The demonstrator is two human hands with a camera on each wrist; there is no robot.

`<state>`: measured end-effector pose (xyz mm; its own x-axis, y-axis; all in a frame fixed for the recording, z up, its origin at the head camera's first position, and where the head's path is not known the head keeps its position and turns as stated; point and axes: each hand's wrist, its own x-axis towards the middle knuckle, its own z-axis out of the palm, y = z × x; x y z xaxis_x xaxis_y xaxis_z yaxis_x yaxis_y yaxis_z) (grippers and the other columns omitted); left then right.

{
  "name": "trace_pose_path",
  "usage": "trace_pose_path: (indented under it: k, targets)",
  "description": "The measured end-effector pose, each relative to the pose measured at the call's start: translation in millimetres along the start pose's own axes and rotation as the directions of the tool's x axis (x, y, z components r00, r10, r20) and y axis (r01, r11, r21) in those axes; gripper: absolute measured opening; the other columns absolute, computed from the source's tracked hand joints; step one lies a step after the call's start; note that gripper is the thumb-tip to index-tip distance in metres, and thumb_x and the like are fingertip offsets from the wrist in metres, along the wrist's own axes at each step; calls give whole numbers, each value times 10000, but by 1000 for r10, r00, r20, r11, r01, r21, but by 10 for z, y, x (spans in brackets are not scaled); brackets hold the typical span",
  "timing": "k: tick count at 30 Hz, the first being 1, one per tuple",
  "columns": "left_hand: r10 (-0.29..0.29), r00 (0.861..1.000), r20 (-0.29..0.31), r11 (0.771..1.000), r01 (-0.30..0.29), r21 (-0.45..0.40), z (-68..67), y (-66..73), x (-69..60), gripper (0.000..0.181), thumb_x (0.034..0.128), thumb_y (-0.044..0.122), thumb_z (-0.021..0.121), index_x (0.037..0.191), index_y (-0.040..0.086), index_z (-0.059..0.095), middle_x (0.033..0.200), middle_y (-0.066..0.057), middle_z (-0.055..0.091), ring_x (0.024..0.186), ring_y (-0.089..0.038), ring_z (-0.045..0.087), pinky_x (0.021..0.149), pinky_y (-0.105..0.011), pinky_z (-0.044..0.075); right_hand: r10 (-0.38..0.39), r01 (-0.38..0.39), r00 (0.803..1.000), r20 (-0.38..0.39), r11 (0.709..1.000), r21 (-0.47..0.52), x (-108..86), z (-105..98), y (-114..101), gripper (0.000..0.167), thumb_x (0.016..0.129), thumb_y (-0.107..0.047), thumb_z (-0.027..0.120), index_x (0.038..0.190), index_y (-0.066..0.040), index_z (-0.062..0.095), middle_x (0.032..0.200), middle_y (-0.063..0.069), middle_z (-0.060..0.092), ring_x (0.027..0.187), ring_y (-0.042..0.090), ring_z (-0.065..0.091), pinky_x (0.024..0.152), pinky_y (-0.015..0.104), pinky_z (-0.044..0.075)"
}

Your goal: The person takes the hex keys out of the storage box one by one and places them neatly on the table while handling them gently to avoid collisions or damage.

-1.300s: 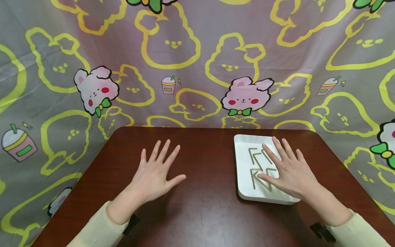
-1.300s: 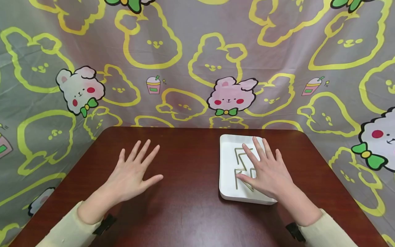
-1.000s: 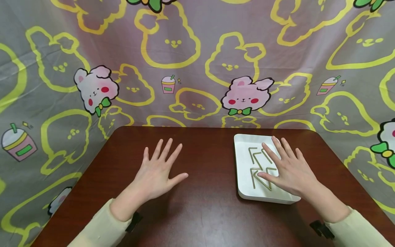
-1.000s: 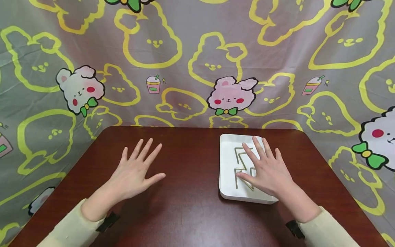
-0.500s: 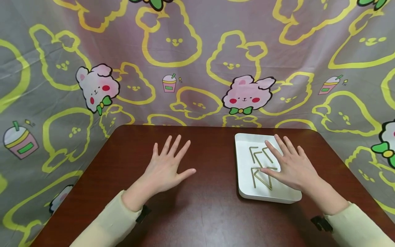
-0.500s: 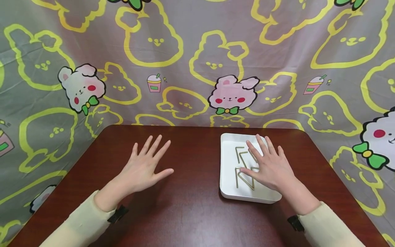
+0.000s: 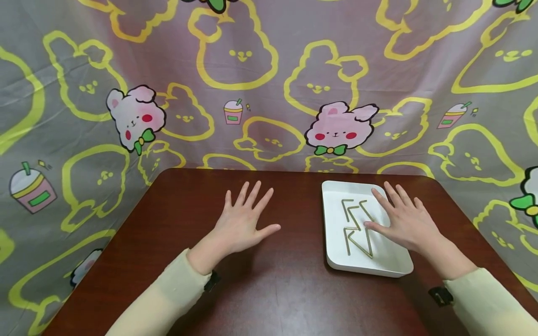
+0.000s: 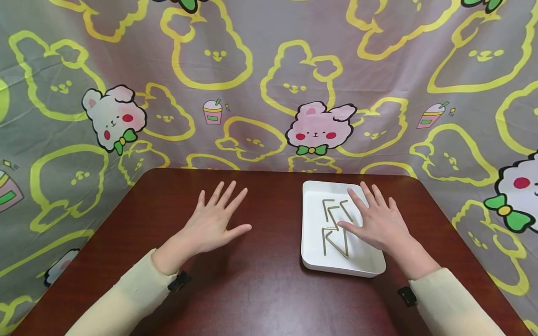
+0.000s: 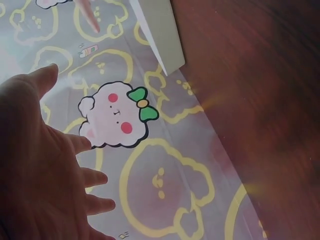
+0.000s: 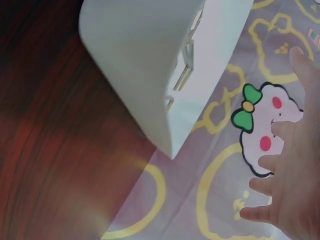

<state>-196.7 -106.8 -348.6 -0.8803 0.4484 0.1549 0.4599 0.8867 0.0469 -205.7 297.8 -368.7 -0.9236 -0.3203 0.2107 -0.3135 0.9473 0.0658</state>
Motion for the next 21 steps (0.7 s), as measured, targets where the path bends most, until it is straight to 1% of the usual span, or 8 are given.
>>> trace_pose_path:
  k: [6, 12, 17, 21]
  targets:
    - [4, 999, 33, 1000, -4, -10, 91, 42, 107, 856, 890, 760, 337, 1568, 305, 80, 1618, -69, 16, 1463, -329, -30, 1069, -675, 51, 35, -36, 999, 26, 999, 15, 18, 50, 83, 958, 858, -710, 510, 1549, -117, 212, 1551, 267, 168, 1380, 486, 173, 982, 710, 192]
    - [9, 999, 50, 1000, -9, 2, 162, 84, 194, 860, 888, 765, 328, 1568, 304, 74, 1618, -68, 22, 1464, -334, -4, 1069, -676, 60, 64, -65, 997, 46, 998, 23, 36, 84, 140, 952, 868, -711, 491, 1549, -112, 201, 1539, 286, 174, 1373, 497, 169, 978, 707, 198]
    - [14, 998, 60, 1000, -13, -10, 195, 140, 263, 858, 889, 770, 307, 1567, 309, 54, 1618, -62, 3, 1464, -330, -16, 1071, -673, 59, 99, -102, 992, 77, 994, 37, 54, 126, 191, 957, 871, -723, 468, 1531, -72, 229, 1519, 312, 191, 1362, 507, 177, 971, 711, 208]
    - [22, 998, 65, 1000, -20, -22, 210, 194, 311, 860, 888, 774, 296, 1567, 308, 48, 1618, -65, -2, 1463, -336, -17, 1072, -670, 58, 118, -125, 986, 115, 991, 53, 57, 165, 254, 971, 880, -724, 447, 1528, -41, 209, 1499, 339, 200, 1347, 521, 186, 956, 718, 230]
